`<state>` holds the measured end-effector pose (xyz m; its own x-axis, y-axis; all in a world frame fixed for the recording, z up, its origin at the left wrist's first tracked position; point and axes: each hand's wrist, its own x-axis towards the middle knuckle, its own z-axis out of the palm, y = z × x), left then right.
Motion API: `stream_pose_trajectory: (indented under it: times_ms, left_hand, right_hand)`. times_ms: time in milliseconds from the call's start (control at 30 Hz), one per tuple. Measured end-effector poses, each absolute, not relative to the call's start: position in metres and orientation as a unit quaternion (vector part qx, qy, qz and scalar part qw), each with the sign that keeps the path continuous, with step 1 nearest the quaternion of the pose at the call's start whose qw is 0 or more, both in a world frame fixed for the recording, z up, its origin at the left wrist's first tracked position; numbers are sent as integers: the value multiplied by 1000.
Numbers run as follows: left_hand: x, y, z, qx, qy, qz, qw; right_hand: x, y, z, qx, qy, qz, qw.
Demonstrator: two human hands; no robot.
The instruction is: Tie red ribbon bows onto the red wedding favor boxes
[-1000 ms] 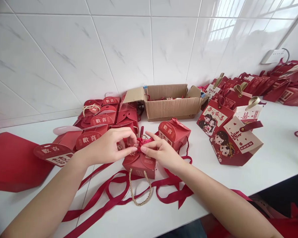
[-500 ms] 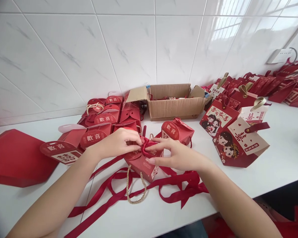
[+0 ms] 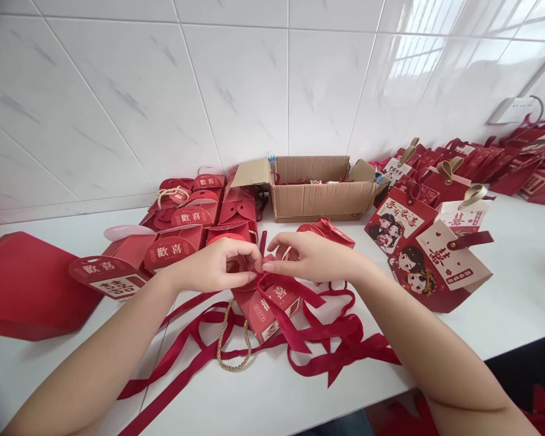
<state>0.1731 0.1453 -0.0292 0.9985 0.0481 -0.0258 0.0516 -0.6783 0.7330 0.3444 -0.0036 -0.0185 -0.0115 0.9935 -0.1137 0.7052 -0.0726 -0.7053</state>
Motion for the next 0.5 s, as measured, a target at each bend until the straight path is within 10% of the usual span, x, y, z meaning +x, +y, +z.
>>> stream_pose_trajectory:
  times_ms: [500]
  left_hand:
    - [171,139,-23,938,62,2,341]
  right_hand:
    - [347,4,-22,-654,-651,334,192]
